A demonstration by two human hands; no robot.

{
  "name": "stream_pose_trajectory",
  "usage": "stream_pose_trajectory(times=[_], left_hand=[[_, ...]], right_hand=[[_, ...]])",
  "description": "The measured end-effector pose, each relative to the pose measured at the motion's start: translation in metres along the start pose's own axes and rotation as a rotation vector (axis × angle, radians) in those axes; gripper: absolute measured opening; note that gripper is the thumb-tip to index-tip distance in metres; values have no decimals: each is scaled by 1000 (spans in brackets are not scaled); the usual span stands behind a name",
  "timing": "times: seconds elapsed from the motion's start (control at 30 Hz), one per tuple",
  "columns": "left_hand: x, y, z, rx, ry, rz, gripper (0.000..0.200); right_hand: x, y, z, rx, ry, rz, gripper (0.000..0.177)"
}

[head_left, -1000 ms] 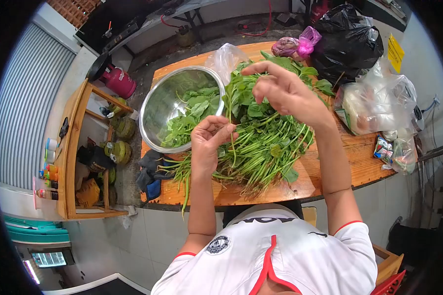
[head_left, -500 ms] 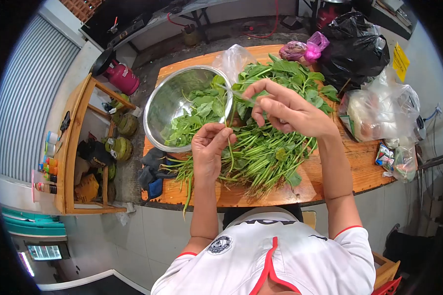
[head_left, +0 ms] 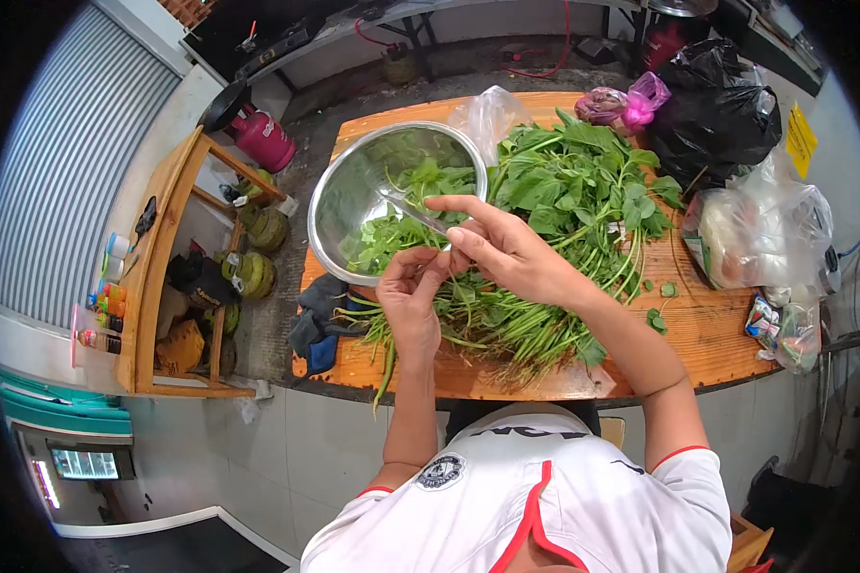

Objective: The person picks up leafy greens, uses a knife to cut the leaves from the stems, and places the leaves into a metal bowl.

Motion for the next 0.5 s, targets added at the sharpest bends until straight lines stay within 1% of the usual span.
stream_pose_trajectory(times=[0.1,0.13,0.2,0.27,0.3,0.37,0.4,0.5], left_hand=[[-1,-2,-8,150,81,-35,15],[-1,-4,-8,127,60,-38,14],[-1,-10,-9,78,17,-43,11],[2,-18,-5,-134,-81,-7,11],[3,-21,-3,-240,-128,9,11],[3,-26,-3,-285,-167,-19,11],[4,-27,-3,-306,-186,-29,11],[4,-24,-4,-331,-166,-37,11]], right_hand=[[7,6,-6,-40,-9,16,43],[9,8,-6,-44,-17,22,43],[7,9,3,108,97,19,43],[5,7,2,277,183,-11,42],[5,6,3,235,168,19,42],[7,3,5,155,134,77,42],[8,3,5,7,45,105,38],[8,9,4,-128,-81,230,36]])
Point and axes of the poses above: each hand's wrist, its own x-axis towards the middle knuckle, its own y-axis out of the palm, z = x × y, the point moved 5 cm from there along x, towards the middle knuckle, and after that the axes turned 7 degrees about -y, right-handed, at the moved point
